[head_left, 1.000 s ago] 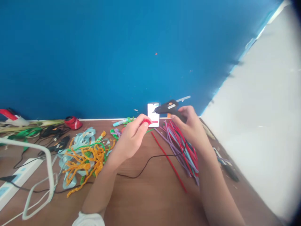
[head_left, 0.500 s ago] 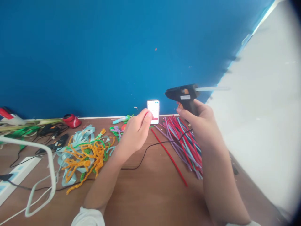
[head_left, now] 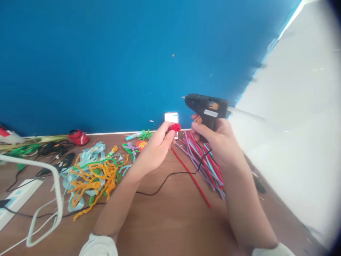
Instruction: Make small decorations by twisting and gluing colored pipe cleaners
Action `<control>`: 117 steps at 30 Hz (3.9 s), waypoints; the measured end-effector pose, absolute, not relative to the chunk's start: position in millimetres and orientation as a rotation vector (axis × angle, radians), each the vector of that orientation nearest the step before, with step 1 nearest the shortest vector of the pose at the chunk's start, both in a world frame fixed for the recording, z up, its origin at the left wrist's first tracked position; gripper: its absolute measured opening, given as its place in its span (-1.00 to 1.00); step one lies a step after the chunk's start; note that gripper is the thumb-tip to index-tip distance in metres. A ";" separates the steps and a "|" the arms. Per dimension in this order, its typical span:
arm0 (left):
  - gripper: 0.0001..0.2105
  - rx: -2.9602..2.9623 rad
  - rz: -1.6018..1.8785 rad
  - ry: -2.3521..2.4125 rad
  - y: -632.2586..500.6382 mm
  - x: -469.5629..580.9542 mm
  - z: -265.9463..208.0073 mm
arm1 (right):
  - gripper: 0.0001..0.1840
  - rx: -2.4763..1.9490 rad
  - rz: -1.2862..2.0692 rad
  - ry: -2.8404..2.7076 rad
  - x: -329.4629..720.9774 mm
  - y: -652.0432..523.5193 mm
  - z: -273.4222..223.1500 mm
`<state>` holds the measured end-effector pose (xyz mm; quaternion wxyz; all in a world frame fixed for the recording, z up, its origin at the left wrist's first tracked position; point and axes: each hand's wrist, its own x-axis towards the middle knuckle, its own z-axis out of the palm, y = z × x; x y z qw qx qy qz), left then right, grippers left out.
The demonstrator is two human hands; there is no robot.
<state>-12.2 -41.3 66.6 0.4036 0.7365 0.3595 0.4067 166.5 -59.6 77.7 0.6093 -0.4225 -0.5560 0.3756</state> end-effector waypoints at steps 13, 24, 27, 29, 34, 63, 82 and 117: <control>-0.76 1.716 1.089 0.855 -40.2 -4.2 56.8 | -0.73 -1.008 0.623 -1.371 155.7 -48.9 62.0; -0.83 2.502 1.159 1.280 -34.1 -3.0 49.2 | -0.92 -1.238 0.374 -1.569 156.1 -48.6 64.4; -0.84 2.611 1.086 1.336 -32.9 -3.9 48.4 | -0.92 -1.258 0.377 -1.589 156.0 -47.1 64.3; -0.84 2.601 1.091 1.350 -32.4 -3.8 48.8 | -0.92 -1.260 0.386 -1.587 155.7 -45.4 63.2; -0.82 2.206 1.197 1.186 -29.2 -5.1 49.5 | -0.89 -1.113 0.482 -1.424 155.6 -47.7 63.2; -0.81 1.717 1.460 0.898 -6.7 -12.5 45.4 | -0.64 -1.182 0.657 -1.625 174.2 -64.6 83.3; -0.83 1.756 1.434 0.927 -8.4 -9.4 43.2 | -0.57 -1.267 0.569 -1.622 175.5 -60.4 80.5; -0.82 1.752 1.417 0.941 -9.7 -11.7 44.7 | -0.62 -1.250 0.502 -1.629 168.3 -60.8 79.5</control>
